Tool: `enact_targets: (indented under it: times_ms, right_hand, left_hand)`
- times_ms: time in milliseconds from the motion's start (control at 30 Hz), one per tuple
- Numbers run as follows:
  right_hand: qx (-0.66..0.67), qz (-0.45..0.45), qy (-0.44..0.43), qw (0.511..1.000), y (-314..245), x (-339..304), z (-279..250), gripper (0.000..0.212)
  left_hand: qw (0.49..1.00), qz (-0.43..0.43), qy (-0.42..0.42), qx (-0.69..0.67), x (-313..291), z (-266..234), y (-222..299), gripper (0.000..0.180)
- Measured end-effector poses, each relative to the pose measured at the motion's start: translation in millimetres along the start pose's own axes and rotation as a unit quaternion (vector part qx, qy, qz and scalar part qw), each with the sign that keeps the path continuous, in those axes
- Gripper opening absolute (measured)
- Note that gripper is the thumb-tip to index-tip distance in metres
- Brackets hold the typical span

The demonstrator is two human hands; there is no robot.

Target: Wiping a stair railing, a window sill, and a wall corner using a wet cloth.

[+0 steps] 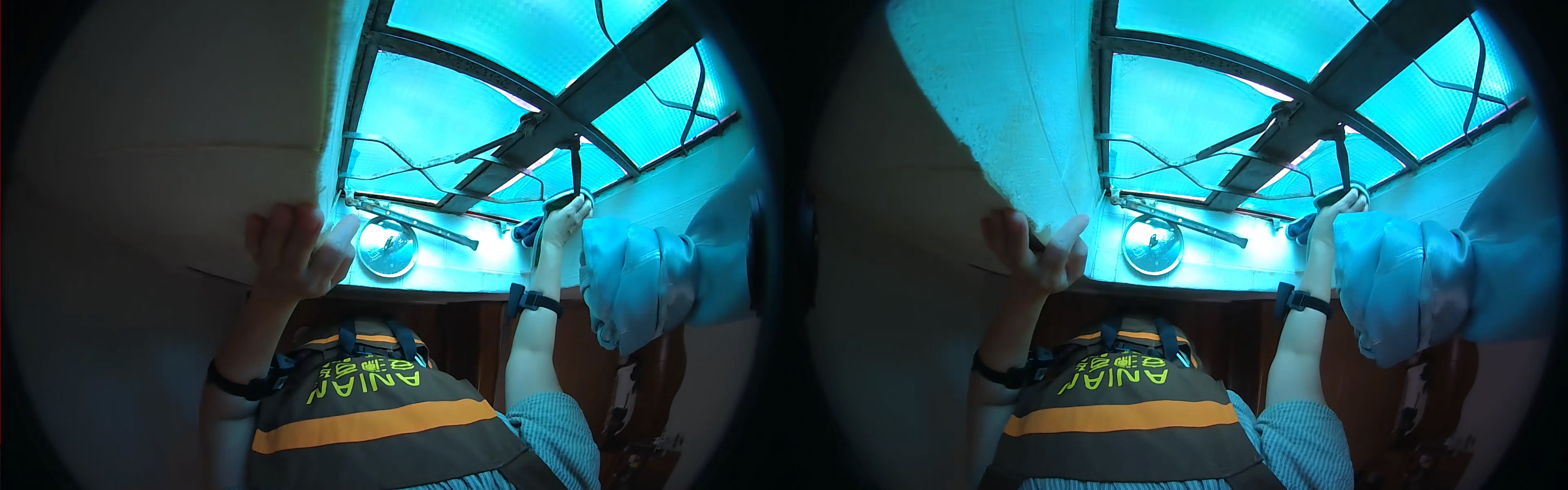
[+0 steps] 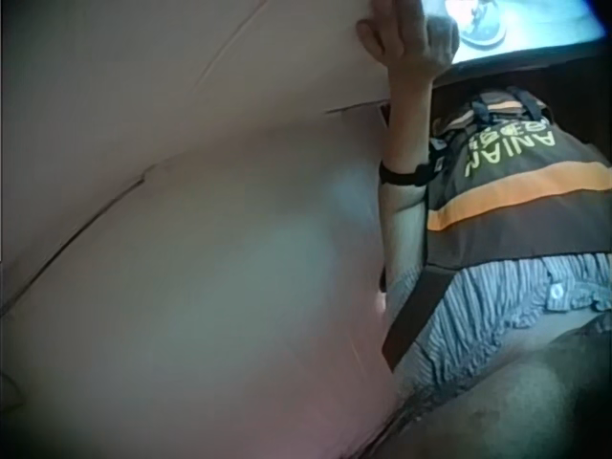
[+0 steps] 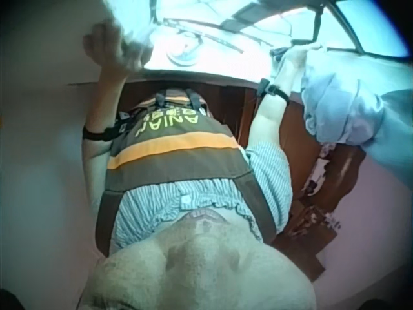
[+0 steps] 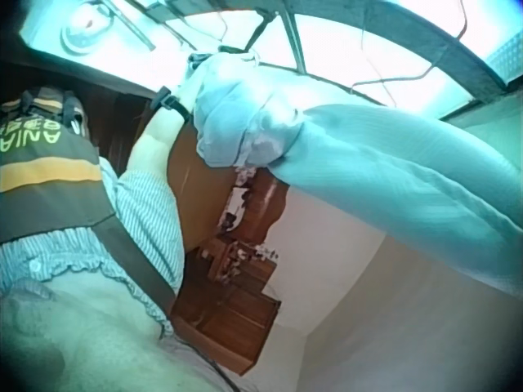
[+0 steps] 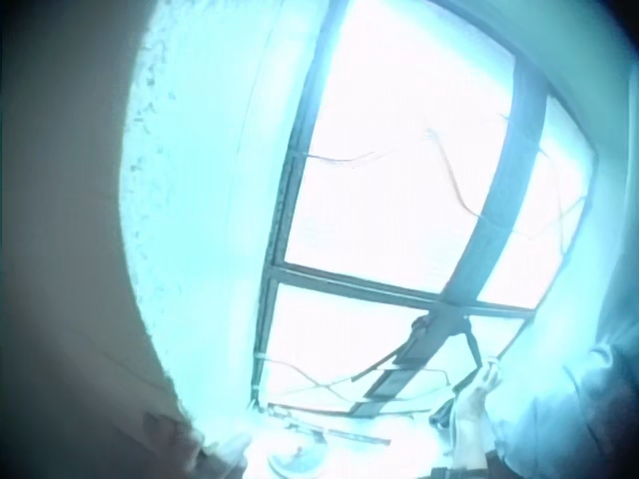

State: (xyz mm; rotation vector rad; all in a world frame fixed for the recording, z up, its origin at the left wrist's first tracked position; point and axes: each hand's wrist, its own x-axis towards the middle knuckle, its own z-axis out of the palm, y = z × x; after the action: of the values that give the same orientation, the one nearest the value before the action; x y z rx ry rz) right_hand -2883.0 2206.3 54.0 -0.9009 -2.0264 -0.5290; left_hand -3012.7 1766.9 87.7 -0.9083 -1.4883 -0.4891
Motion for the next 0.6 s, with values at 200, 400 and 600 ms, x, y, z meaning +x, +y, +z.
enact_targets:
  times_ms: [200, 400, 600]
  right_hand:
    - [0.053, -0.026, -0.002, 0.998, -19, -24, 17, 0.029]
    - [0.361, 0.088, -0.037, 0.928, -32, -29, -2, 0.034]
    - [0.47, 0.253, 0.041, 0.844, 12, -62, 22, 0.032]
  left_hand:
    - [1.0, -0.011, -0.001, 0.01, 2, -1, 0, 0.018]
    - [0.995, 0.048, -0.078, 0.048, 4, -8, -6, 0.019]
    - [0.996, 0.06, -0.063, 0.033, 1, -7, -9, 0.02]
